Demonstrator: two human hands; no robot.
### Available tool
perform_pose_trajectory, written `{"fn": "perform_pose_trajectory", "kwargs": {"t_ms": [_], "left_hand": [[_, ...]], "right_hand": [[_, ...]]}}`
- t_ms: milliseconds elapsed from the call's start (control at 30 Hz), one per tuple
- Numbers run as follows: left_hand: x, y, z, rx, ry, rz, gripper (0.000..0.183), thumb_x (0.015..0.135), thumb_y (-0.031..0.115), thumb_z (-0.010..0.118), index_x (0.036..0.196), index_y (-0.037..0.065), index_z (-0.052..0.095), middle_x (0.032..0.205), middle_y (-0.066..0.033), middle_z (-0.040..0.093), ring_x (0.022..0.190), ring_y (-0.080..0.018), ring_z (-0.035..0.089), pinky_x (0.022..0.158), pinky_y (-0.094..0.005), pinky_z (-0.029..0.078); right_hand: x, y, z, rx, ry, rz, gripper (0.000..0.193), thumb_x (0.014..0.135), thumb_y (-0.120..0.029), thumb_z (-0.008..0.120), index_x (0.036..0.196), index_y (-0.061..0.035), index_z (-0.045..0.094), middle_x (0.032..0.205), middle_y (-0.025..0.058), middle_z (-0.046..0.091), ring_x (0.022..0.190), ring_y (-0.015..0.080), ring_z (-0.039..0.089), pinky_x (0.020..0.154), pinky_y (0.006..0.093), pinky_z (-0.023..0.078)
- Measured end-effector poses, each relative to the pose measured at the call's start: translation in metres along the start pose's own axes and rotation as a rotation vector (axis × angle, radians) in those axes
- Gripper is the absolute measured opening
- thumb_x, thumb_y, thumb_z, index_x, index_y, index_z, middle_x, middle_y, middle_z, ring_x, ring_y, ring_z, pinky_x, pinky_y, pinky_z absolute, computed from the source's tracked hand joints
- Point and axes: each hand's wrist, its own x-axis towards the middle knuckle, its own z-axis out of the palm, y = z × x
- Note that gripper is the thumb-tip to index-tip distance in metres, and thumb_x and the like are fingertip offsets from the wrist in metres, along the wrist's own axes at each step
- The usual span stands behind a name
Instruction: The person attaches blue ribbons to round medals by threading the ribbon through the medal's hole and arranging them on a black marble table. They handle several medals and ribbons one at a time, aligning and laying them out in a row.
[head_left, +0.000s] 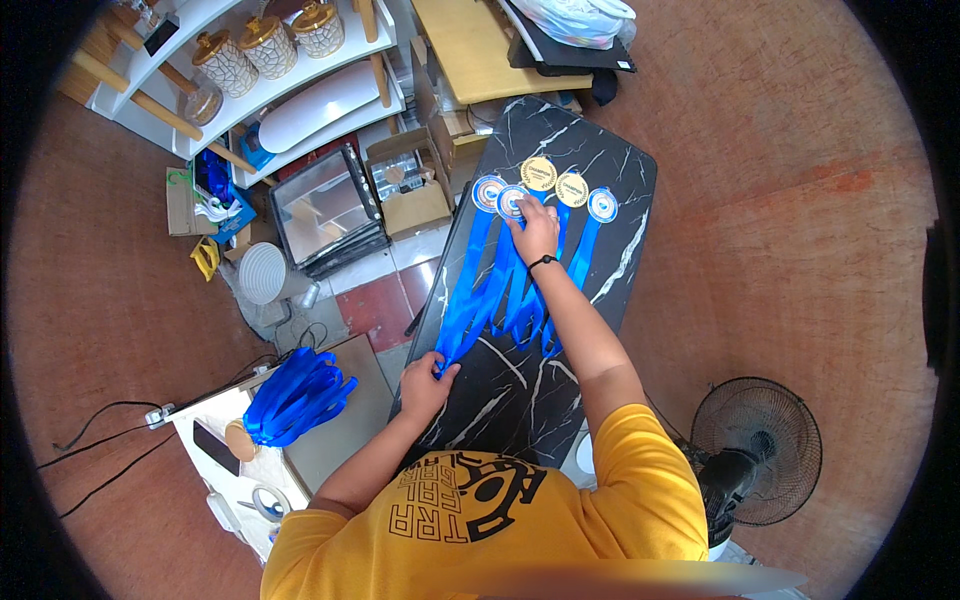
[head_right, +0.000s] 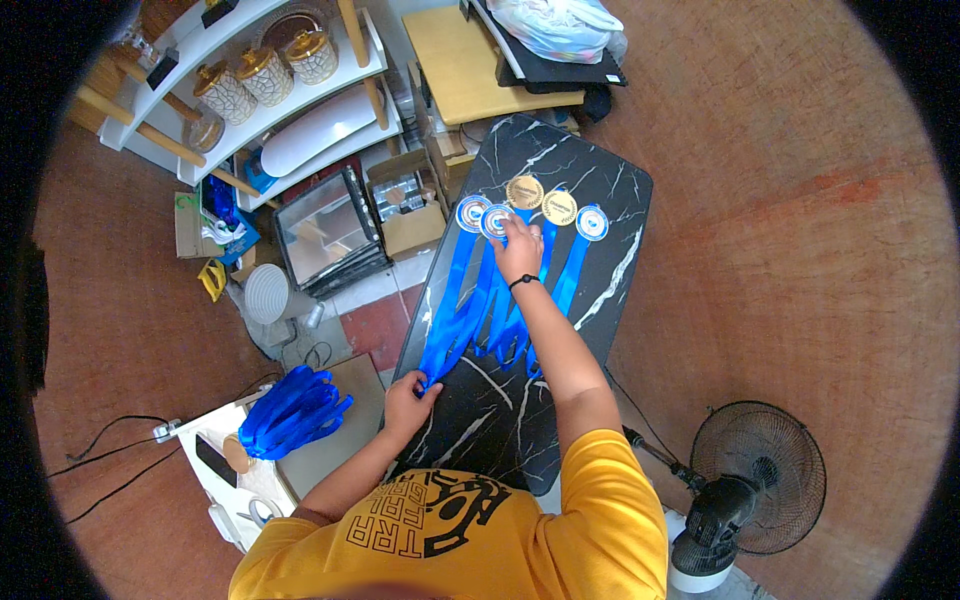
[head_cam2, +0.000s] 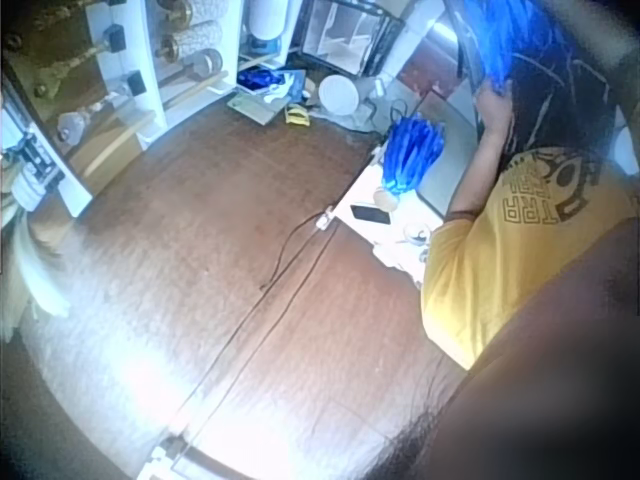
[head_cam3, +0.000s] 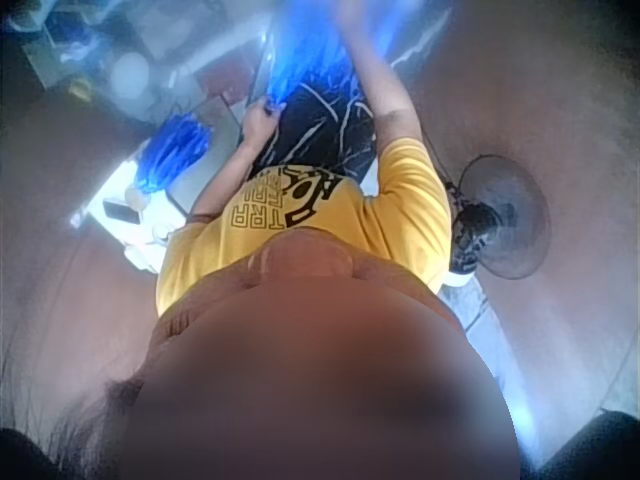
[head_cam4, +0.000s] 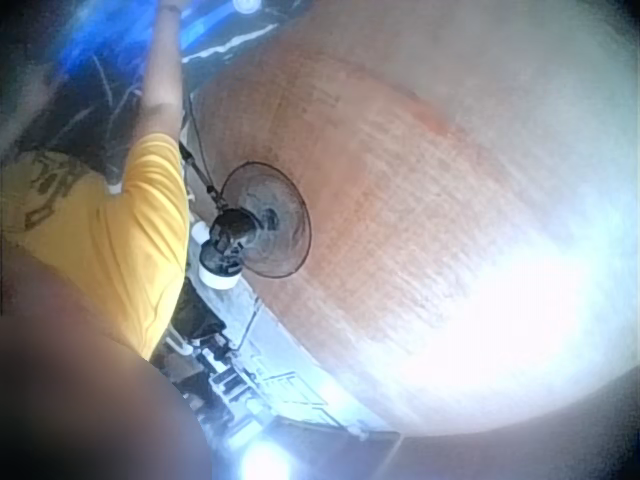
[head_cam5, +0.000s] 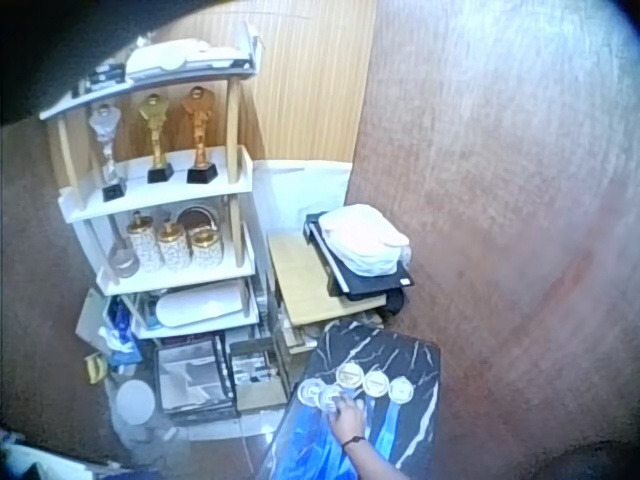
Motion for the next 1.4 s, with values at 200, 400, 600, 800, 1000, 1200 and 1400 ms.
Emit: {"fn": "perform_pose_trajectory", "kwargs": {"t_ms": [200, 400, 600, 800, 1000, 1200, 1400], "left_hand": [[-0.004, -0.002, -0.003, 0.096, 0.046, 0.031, 0.037, 0.075, 0.028, 0.081, 0.097, 0.005, 0.062, 0.086, -0.0143, 0.061, 0.087, -0.0338, 0.059, 0.078, -0.0428, 0.045], [-0.008, 0.023, 0.0, 0.213, 0.21, 0.166, 0.042, 0.075, 0.028, 0.079, 0.103, 0.006, 0.059, 0.13, -0.0196, 0.047, 0.123, -0.0379, 0.041, 0.103, -0.0527, 0.029], [0.005, 0.025, 0.006, 0.429, 0.144, 0.358, 0.03, 0.079, 0.026, 0.073, 0.102, 0.009, 0.063, 0.137, -0.0171, 0.045, 0.133, -0.0377, 0.035, 0.106, -0.0602, 0.023], [-0.001, 0.023, 0.011, 0.451, 0.054, 0.383, 0.022, 0.082, 0.026, 0.071, 0.094, 0.008, 0.065, 0.132, -0.0167, 0.048, 0.132, -0.0376, 0.037, 0.106, -0.0615, 0.022], [-0.013, 0.027, 0.015, 0.4, 0.011, 0.415, 0.024, 0.084, 0.028, 0.069, 0.097, 0.008, 0.065, 0.128, -0.0155, 0.052, 0.131, -0.0365, 0.039, 0.105, -0.0636, 0.024], [-0.011, 0.031, 0.016, 0.392, -0.01, 0.454, 0.027, 0.085, 0.027, 0.068, 0.102, 0.007, 0.062, 0.123, -0.0157, 0.055, 0.127, -0.0348, 0.044, 0.105, -0.0637, 0.025], [-0.017, 0.028, 0.011, 0.365, -0.034, 0.307, 0.05, 0.086, 0.024, 0.067, 0.13, 0.006, 0.052, 0.102, -0.0157, 0.063, 0.109, -0.0337, 0.056, 0.105, -0.0592, 0.026]], "right_hand": [[0.001, 0.001, 0.0, 0.004, -0.037, 0.013, 0.042, 0.072, -0.021, 0.079, 0.112, -0.0152, 0.069, 0.131, 0.0039, 0.059, 0.112, 0.0327, 0.054, 0.093, 0.0461, 0.045], [0.0, -0.002, -0.001, 0.0, 0.018, 0.0, 0.044, 0.07, -0.023, 0.081, 0.113, -0.0179, 0.07, 0.136, 0.0129, 0.055, 0.113, 0.0363, 0.053, 0.098, 0.0457, 0.043], [-0.001, -0.003, 0.001, -0.016, 0.01, 0.021, 0.045, 0.071, -0.027, 0.08, 0.115, -0.0203, 0.07, 0.135, 0.0154, 0.055, 0.115, 0.0376, 0.052, 0.1, 0.0468, 0.042], [0.001, -0.001, 0.005, -0.01, -0.003, 0.024, 0.044, 0.071, -0.026, 0.08, 0.114, -0.02, 0.069, 0.134, 0.0152, 0.056, 0.115, 0.0378, 0.053, 0.097, 0.0486, 0.043], [0.006, -0.001, 0.004, -0.022, -0.025, 0.016, 0.048, 0.072, -0.025, 0.079, 0.117, -0.0169, 0.066, 0.134, 0.0134, 0.055, 0.116, 0.0372, 0.053, 0.096, 0.0496, 0.043], [0.006, -0.001, 0.003, -0.024, -0.043, 0.027, 0.05, 0.073, -0.025, 0.078, 0.12, -0.0162, 0.064, 0.135, 0.011, 0.055, 0.116, 0.0373, 0.052, 0.096, 0.0499, 0.043], [0.004, -0.009, -0.004, 0.032, 0.034, -0.032, 0.047, 0.072, -0.026, 0.078, 0.116, -0.0133, 0.066, 0.132, 0.0133, 0.057, 0.113, 0.0388, 0.053, 0.096, 0.0479, 0.043]]}}
